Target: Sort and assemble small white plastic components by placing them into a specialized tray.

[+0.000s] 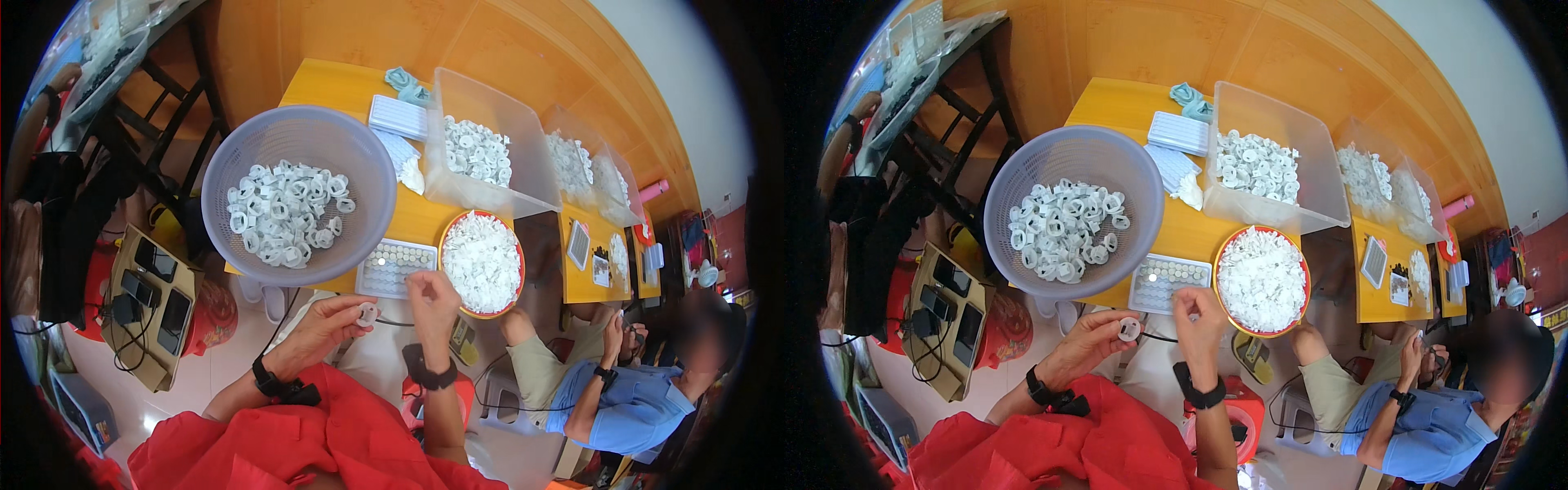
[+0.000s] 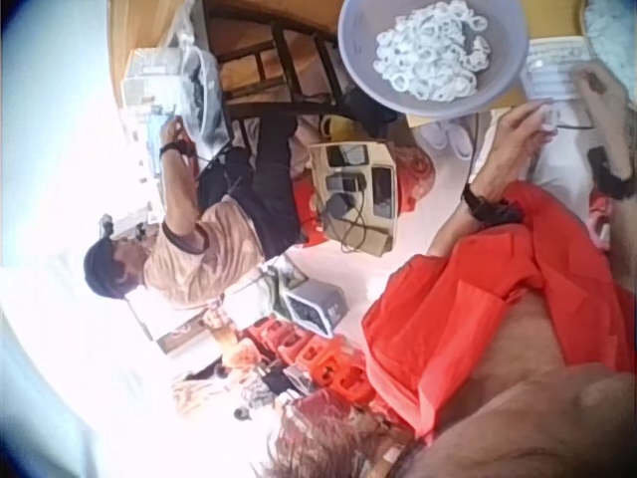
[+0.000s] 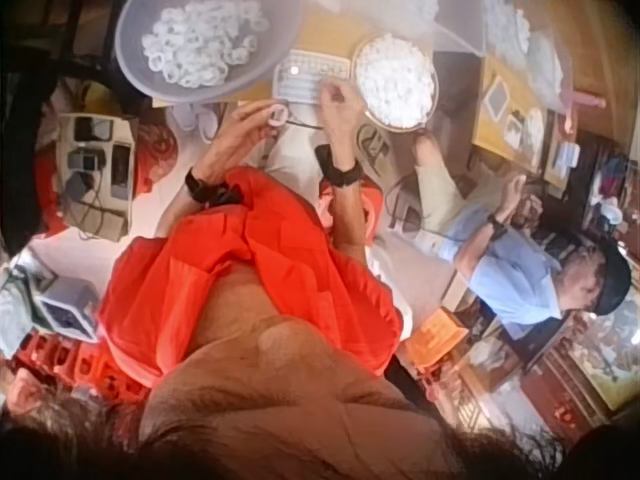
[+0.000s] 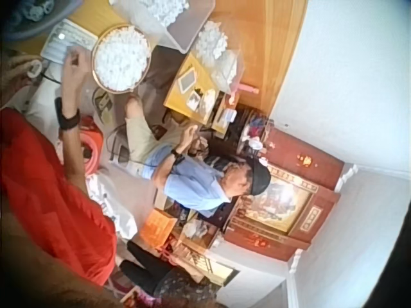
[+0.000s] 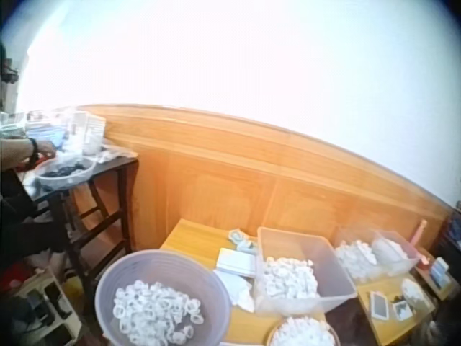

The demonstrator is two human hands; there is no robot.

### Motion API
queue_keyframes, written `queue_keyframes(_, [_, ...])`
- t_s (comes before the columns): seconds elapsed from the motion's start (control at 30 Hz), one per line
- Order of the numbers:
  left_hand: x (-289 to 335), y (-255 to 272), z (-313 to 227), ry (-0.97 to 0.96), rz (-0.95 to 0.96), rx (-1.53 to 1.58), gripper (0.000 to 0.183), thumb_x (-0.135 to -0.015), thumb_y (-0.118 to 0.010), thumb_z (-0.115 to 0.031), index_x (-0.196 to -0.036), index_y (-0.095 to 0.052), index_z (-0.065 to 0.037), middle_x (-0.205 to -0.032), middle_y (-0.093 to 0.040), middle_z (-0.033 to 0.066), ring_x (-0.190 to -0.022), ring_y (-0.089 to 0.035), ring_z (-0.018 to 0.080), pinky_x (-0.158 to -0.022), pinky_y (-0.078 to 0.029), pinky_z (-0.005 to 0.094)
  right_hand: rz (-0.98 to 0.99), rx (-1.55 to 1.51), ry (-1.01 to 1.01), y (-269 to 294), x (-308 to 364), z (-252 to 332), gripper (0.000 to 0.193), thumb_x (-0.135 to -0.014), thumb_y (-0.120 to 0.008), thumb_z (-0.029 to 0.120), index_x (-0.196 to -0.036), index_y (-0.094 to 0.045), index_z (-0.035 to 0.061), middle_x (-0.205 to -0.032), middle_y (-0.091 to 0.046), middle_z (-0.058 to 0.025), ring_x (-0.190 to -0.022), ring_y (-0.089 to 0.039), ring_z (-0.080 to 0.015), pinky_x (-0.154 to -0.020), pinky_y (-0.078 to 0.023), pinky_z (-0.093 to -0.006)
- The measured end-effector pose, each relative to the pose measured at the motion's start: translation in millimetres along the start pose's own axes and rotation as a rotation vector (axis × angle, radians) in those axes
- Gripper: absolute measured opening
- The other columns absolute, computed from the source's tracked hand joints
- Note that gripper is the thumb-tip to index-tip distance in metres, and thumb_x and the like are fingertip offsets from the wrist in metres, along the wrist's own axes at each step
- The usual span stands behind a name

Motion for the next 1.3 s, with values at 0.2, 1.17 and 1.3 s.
queue_keyframes(0.2, [-0.5,-1.8,3.0,-0.014,0.004,0.053,0.027,-0.091,-0.050,-0.012,-0.116,-0.055,-0.002,-0.104,-0.060,0.0042,-0.092,-0.057,0.0101,-0.079,-0.049,0.0242,0.125,-0.139,0.118,3.0,36.0,54.4,0.014,-0.069,-0.061,-0.009,-0.080,-0.061,-0.0011,-0.076,-0.058,-0.0089,-0.061,-0.057,-0.0160,-0.057,-0.047,-0.0260])
queue_keyframes(1.17, [2.1,-4.3,-0.8,-0.058,-0.051,-0.062,0.027,-0.090,-0.053,-0.014,-0.113,-0.058,-0.001,-0.101,-0.061,0.0044,-0.085,-0.057,0.0087,-0.075,-0.050,0.0237,-0.076,0.153,0.313,-2.8,54.3,50.0,0.020,-0.076,-0.059,-0.003,-0.095,-0.061,-0.0004,-0.085,-0.058,-0.0136,-0.071,-0.057,-0.0278,-0.063,-0.047,-0.0343])
queue_keyframes(1.3, [0.1,-1.9,-1.0,-0.051,-0.061,-0.053,0.027,-0.090,-0.053,-0.014,-0.113,-0.058,-0.001,-0.100,-0.062,0.0047,-0.086,-0.058,0.0093,-0.075,-0.050,0.0236,-0.116,0.168,0.152,10.8,14.4,18.4,0.015,-0.077,-0.058,-0.001,-0.092,-0.061,-0.0016,-0.082,-0.057,-0.0143,-0.068,-0.056,-0.0277,-0.062,-0.045,-0.0334])
Point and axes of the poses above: each hand's wrist, its own x-axis away from the middle knuckle, its own y-axis out of the back of the hand, z = x × y, the point moved 4 cm from there along -x, towards the middle knuckle
